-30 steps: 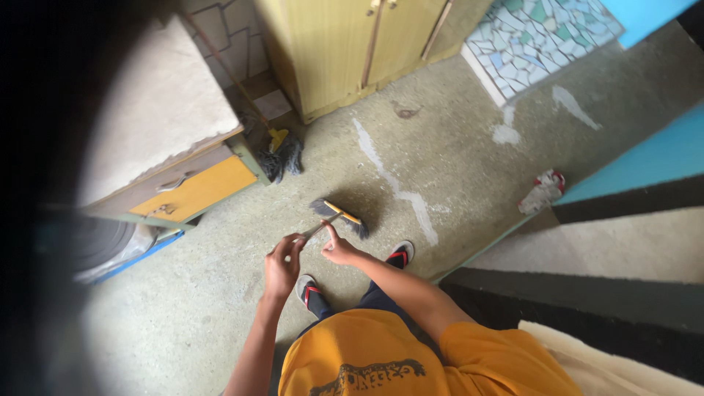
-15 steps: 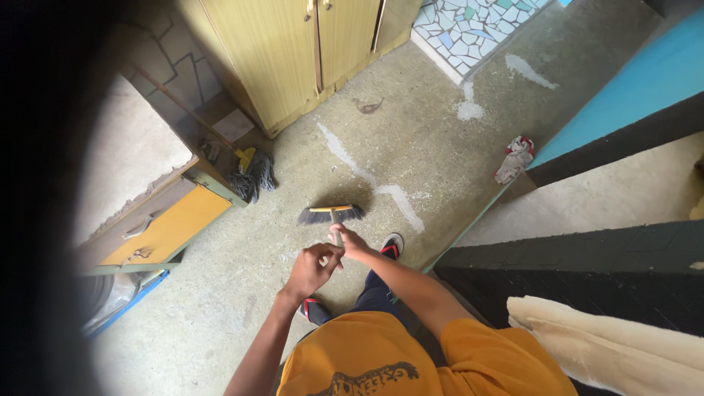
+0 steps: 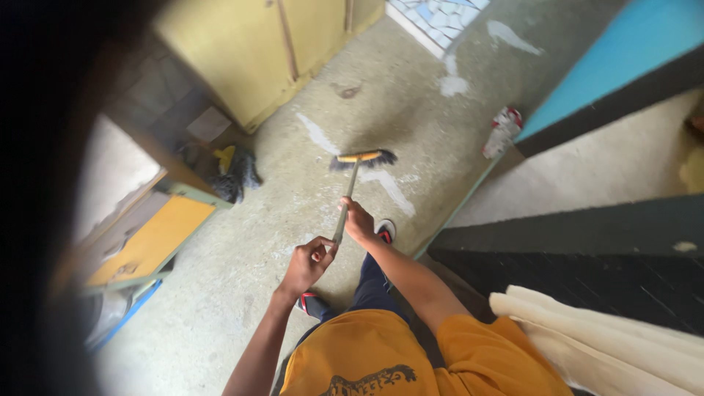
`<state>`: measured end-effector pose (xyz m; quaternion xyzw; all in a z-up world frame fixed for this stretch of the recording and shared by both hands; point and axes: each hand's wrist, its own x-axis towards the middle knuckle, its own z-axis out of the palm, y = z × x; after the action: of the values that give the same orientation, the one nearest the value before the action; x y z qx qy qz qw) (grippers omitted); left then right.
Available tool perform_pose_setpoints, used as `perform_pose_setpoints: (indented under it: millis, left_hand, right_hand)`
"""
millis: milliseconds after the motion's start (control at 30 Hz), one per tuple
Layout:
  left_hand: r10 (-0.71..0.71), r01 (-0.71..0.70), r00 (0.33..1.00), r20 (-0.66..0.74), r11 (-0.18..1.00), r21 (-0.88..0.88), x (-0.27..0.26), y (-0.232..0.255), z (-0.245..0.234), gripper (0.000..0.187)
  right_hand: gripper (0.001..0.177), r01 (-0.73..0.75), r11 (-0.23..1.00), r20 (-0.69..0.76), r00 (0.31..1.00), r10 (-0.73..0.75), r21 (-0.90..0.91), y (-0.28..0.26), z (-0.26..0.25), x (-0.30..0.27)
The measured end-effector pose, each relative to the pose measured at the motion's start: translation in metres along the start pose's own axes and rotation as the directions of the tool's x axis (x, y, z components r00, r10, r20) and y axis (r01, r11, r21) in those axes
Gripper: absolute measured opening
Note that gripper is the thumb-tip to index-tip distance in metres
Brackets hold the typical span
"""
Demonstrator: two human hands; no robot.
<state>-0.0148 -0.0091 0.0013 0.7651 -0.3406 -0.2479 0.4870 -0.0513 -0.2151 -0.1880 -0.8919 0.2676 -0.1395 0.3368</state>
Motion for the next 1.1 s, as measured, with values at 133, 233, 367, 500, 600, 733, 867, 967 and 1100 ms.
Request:
perform_pose_setpoints:
  millis: [133,233,367,500,600,733,867,967,1100]
  left_hand:
    - [0.051,-0.046,0.994,0.099,0.997,-0.054,0.033,-0.007,0.022,0.016]
    - [0.019,0.001,0.993,0.113,0.984,-0.177,0.054,-0.018,0.047,0.015]
    - [-0.217,0.272,0.961,0.169,0.838,-0.472,0.092,-0.019,0.074,0.035]
    - [-0.623,0.842,0.53,0.575,0.309,-0.442,0.143,0.001,0.104,0.066]
    - [-0.543,0.898,0.369,0.754,0.0,-0.439,0.172,0.006,0.136,0.069]
    - [-0.518,0.911,0.358,0.777,0.013,-0.411,0.225,-0.03,0.191,0.054]
    - [-0.464,0.921,0.371,0.804,0.073,-0.383,0.27,-0.039,0.253,0.038]
    - [-0.577,0.926,0.376,0.726,0.269,-0.265,0.309,0.008,0.276,0.041]
    - [-0.676,0.953,0.302,0.672,0.233,-0.194,0.352,0.028,0.311,0.05]
  right_hand:
    - [0.023,-0.112,0.989,-0.038,0.992,0.116,0.094,0.026,-0.013,0.028]
    - [0.024,-0.179,0.975,-0.049,0.981,0.187,0.131,0.048,-0.033,0.037]
    - [0.016,-0.171,0.98,0.077,0.983,0.164,0.101,0.087,-0.062,0.048]
    - [0.019,-0.222,0.967,0.3,0.92,0.251,-0.127,0.121,-0.083,0.05]
    - [0.02,-0.182,0.975,0.334,0.918,0.215,-0.128,0.139,-0.097,0.042]
    - [0.025,-0.055,0.994,0.088,0.994,0.062,-0.09,0.173,-0.123,0.046]
    - [0.013,-0.192,0.968,0.075,0.976,0.206,-0.164,0.213,-0.144,0.082]
    - [0.027,-0.056,0.983,-0.386,0.922,-0.016,-0.174,0.245,-0.166,0.104]
    - [0.024,-0.269,0.951,-0.348,0.916,0.202,-0.156,0.298,-0.188,0.138]
